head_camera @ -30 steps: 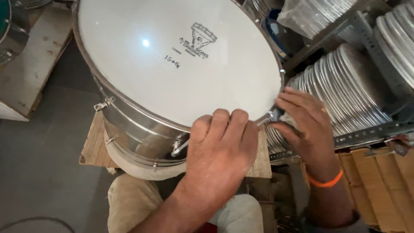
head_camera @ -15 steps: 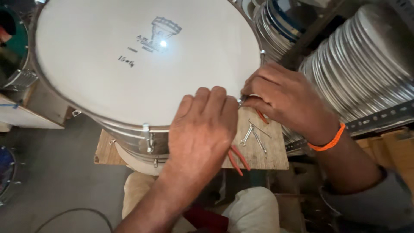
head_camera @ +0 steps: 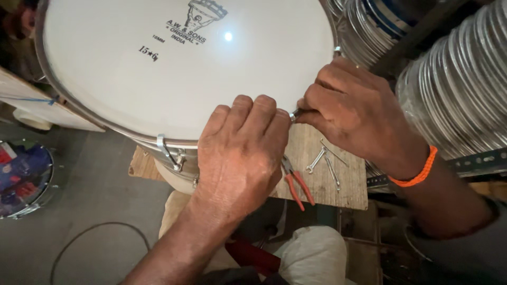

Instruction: The person repairs a drum by using pliers and a wrench to turn the hardware on the shell and then handles a small metal rod.

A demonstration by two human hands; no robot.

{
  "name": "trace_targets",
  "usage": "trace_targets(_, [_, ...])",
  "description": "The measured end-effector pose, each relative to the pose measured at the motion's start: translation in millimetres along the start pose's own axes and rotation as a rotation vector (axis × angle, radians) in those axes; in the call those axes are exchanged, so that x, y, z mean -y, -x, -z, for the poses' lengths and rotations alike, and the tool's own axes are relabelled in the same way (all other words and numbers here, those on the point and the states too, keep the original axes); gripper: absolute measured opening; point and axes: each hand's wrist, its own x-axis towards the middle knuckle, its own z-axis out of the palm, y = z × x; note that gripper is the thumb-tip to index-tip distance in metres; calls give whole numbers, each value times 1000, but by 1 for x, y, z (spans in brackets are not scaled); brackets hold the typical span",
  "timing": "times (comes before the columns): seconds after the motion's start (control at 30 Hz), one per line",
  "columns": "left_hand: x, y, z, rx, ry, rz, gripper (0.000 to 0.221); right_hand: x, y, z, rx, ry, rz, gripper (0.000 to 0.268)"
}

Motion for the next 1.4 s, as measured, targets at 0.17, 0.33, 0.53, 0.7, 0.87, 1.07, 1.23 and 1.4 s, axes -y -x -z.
trace_targets(0.17, [-6, -7, 11, 8, 84, 45, 23, 1, 1, 0, -41, -32, 3, 27])
trace_targets(0.33, [-10, -5, -4, -17, 15, 101, 22, -2, 3, -2, -36, -8, 9, 25])
trace_targets(0.53, [-19, -15, -21, -118, -51, 70, 21, 1, 5, 6, -19, 48, -79, 24])
trace_targets(0.7, [-12, 0, 3, -61, 59, -8, 28, 21, 41, -8, -187, 33, -222, 35])
trace_targets(0.87, [76, 35, 76, 6, -64, -126, 57, 62, 124, -62, -236, -204, -668, 51])
trace_targets(1.07, [111, 41, 90, 40, 64, -67, 40, 125, 134, -165, -104, -963, -897, 96])
trace_targets(1.23, [102, 41, 86, -18, 17, -67, 36, 134, 106, -193, -192, -940, -838, 99])
trace_targets(1.4, [57, 43, 47, -47, -102, -46, 34, 85, 110, -194, -324, -1209, -848, 90])
